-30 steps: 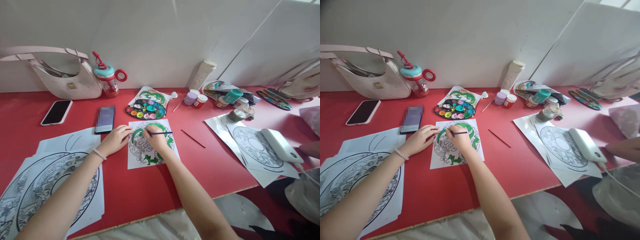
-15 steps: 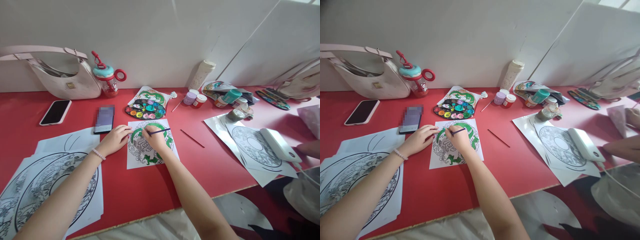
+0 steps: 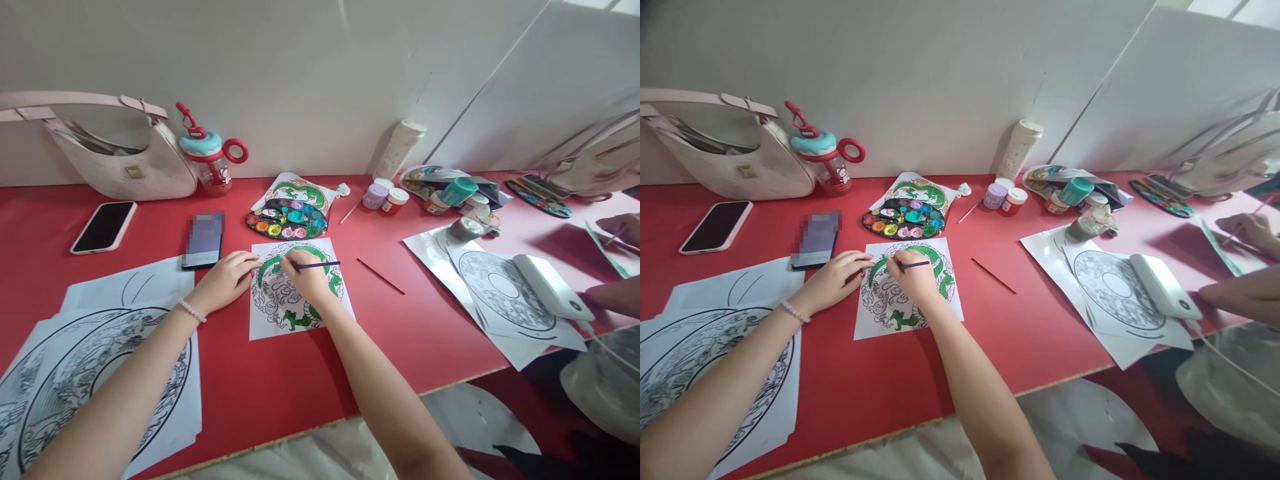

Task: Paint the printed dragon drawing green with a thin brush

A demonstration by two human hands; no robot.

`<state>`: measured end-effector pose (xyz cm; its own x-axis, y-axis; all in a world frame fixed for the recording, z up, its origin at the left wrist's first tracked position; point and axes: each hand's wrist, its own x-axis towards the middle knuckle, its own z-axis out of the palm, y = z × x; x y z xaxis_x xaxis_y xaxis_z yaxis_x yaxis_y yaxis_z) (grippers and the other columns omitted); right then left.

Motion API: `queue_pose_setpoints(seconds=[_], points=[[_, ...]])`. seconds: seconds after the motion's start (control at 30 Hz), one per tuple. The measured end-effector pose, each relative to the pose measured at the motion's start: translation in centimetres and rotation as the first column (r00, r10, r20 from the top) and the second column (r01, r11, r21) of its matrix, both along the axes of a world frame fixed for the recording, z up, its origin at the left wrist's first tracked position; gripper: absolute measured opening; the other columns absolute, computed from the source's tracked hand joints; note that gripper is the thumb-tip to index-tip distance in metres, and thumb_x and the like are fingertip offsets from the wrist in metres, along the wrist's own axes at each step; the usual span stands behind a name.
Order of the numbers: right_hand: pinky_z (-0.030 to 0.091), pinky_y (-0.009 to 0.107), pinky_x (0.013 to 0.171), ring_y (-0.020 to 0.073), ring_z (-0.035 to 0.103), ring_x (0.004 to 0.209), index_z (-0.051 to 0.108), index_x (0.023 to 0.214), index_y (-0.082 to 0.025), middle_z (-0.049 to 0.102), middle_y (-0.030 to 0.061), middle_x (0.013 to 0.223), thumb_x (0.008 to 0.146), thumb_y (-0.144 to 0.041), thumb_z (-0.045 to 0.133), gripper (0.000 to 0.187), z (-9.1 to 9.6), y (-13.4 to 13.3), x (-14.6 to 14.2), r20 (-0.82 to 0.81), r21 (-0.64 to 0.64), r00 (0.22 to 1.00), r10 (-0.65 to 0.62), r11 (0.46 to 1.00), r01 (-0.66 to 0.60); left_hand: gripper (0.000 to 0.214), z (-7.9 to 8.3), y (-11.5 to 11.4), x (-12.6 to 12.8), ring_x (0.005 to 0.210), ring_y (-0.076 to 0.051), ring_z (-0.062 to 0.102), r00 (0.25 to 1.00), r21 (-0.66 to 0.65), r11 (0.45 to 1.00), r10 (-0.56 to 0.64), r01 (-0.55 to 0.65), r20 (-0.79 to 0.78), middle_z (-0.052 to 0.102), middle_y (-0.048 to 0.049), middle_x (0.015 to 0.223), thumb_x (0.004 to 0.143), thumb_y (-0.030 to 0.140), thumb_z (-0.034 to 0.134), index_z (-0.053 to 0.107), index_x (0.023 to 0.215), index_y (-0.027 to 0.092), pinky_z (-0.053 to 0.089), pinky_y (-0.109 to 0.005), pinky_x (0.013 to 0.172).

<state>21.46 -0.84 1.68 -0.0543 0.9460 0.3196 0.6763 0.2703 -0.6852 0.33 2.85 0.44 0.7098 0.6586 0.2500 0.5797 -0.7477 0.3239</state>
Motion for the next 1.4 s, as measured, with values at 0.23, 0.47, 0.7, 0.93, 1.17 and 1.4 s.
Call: queue_pose_setpoints(seconds=[0.23,0.47,0.7,0.93,1.17,1.4], points=[[0.024,0.023,0.054,0.0087,0.033,0.055,0.035,0.056,-0.018,0.039,-0.0023,0.056,0.086,-0.028,0.048,0.034,-0.03,0.0,-0.08,-0.003,-0.017,1.0,-0.001,1.0,0.001,0.034,0.03,0.02,0.06,0.119,-0.023,0.048,1.0,0.012,1.0,-0.004,0.004,-0.003,0.057,-0.0094,0.123,0.092,0.027,0.039,0.059,0.118,0.02,0.043,-0.046,0.102],[0.023,0.023,0.053,0.0084,0.033,0.055,0.034,0.058,-0.018,0.04,-0.0023,0.056,0.085,-0.027,0.049,0.032,0.05,-0.01,-0.06,-0.007,-0.017,1.0,0.014,1.0,-0.014,0.034,-0.02,-0.05,0.03,0.119,-0.023,0.048,1.0,0.012,1.0,0.002,-0.002,0.001,0.057,-0.0096,0.123,0.092,0.027,0.04,0.059,0.118,0.019,0.043,-0.046,0.103],[0.024,0.022,0.054,0.0082,0.033,0.055,0.034,0.056,-0.018,0.039,-0.0024,0.056,0.086,-0.026,0.048,0.034,0.19,-0.04,-0.07,-0.003,-0.015,1.0,-0.002,1.0,0.002,0.034,0.09,-0.06,0.0,0.119,-0.024,0.048,1.0,0.001,1.0,-0.001,0.001,0.012,0.057,-0.0093,0.123,0.091,0.027,0.04,0.059,0.118,0.021,0.043,-0.046,0.102],[0.021,0.023,0.053,0.0081,0.03,0.053,0.033,0.056,-0.018,0.036,-0.0028,0.055,0.086,-0.028,0.047,0.036,0.07,-0.03,-0.06,-0.004,-0.024,1.0,-0.007,1.0,0.007,0.034,0.09,0.0,0.09,0.119,-0.024,0.048,1.0,0.009,1.0,-0.003,0.003,-0.003,0.057,-0.0091,0.123,0.091,0.026,0.039,0.059,0.117,0.021,0.043,-0.046,0.102],[0.024,0.023,0.055,0.0085,0.032,0.056,0.032,0.056,-0.018,0.037,-0.0025,0.056,0.086,-0.028,0.048,0.036,-0.01,0.02,-0.1,-0.01,-0.022,1.0,0.008,1.0,-0.008,0.033,0.03,0.04,0.05,0.118,-0.023,0.048,1.0,0.021,1.0,-0.005,0.006,-0.012,0.056,-0.0096,0.123,0.091,0.025,0.04,0.058,0.118,0.02,0.042,-0.044,0.102],[0.021,0.023,0.054,0.0086,0.031,0.055,0.031,0.057,-0.018,0.035,-0.0024,0.056,0.087,-0.029,0.046,0.036,0.15,-0.06,-0.05,-0.011,-0.03,1.0,-0.011,1.0,0.01,0.033,0.0,0.02,0.01,0.118,-0.022,0.048,1.0,0.019,1.0,0.001,-0.001,-0.012,0.055,-0.0092,0.123,0.091,0.025,0.039,0.057,0.118,0.019,0.042,-0.043,0.102]])
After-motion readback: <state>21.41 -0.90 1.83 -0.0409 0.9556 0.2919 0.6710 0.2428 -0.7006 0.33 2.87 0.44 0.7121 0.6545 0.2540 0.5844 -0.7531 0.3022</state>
